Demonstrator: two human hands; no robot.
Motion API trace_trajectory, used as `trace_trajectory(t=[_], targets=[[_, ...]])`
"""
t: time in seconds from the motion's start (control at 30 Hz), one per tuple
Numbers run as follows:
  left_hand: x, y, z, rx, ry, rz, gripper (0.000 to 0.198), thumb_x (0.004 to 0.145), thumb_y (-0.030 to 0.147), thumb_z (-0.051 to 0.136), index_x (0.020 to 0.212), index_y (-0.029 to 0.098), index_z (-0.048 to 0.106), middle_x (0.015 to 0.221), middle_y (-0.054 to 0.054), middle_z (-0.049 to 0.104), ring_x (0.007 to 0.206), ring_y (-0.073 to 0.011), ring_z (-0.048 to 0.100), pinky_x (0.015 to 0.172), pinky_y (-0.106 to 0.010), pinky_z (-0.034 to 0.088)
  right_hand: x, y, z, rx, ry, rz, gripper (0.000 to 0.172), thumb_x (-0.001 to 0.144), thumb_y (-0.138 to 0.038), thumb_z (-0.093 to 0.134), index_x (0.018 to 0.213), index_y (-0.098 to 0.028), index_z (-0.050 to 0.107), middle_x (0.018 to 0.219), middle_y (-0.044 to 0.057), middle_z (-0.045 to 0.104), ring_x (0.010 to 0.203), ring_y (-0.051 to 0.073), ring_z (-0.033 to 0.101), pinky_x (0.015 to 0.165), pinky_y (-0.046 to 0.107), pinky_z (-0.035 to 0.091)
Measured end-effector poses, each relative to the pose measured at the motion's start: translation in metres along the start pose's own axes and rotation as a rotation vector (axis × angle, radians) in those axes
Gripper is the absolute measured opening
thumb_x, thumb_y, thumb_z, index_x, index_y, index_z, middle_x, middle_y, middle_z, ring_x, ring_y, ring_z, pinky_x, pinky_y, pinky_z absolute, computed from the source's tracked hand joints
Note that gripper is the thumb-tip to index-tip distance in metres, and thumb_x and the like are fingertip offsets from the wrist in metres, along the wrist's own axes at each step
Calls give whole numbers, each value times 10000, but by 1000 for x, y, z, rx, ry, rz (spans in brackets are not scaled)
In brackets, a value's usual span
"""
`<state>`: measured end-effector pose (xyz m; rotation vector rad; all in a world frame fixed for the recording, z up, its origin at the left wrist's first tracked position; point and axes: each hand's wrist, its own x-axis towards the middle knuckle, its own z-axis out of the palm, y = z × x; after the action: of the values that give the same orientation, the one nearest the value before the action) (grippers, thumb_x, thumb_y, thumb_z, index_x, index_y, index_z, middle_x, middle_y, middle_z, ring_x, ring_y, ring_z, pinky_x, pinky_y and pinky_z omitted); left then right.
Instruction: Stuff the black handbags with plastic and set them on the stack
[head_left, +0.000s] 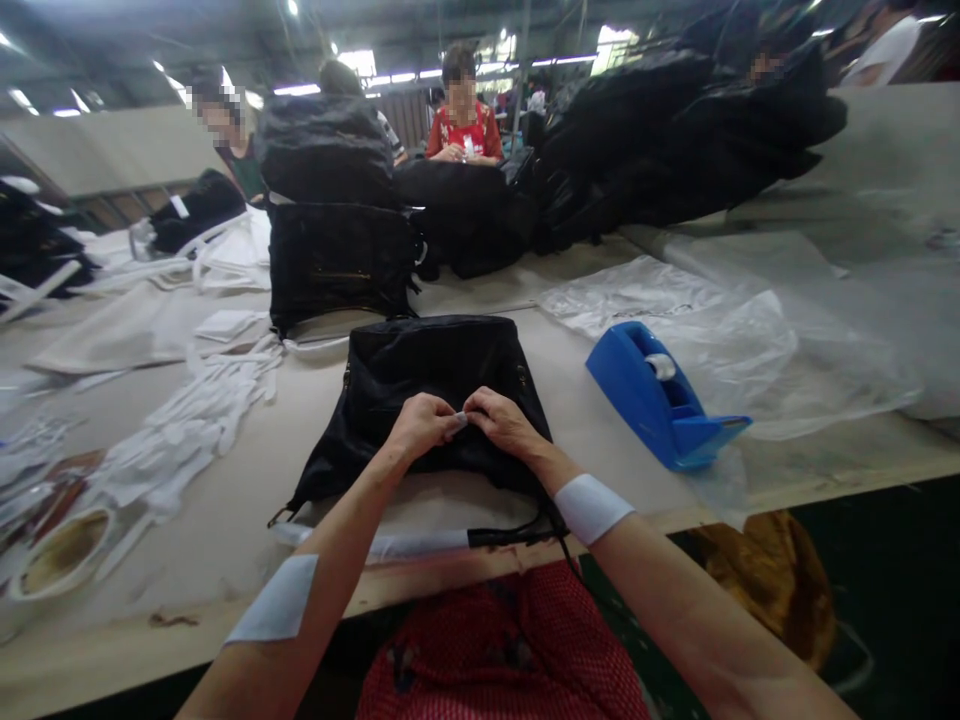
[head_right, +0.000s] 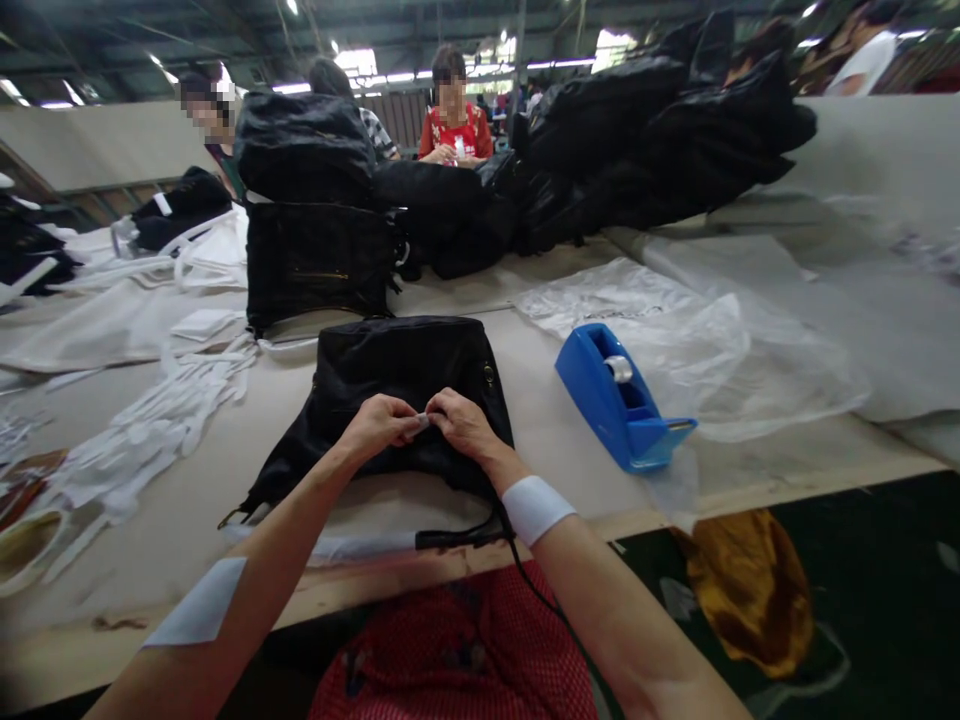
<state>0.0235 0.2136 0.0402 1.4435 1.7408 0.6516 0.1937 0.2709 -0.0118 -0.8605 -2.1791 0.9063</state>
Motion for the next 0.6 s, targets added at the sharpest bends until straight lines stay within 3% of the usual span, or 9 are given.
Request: trace_trajectory(t=[0.33,0.6], targets=[[-1,6,-1,78,22,74,114,770,238,688,698,151,695,538,10,598,494,-104,550,464,-176,416,0,0,1,-46,-2,-12,102,857,-70,595,855,-159,647,894,25,570,848,143,558,801,255,432],[-7,-7,-8,-127,69,-82,54,737,186,666,745,133,671,607,-2,636,542,-111,589,518,-197,488,2,-2,3,-142,-11,30,101,877,-83,590,888,-162,652,933,31,581,830,138,556,768,241,422]])
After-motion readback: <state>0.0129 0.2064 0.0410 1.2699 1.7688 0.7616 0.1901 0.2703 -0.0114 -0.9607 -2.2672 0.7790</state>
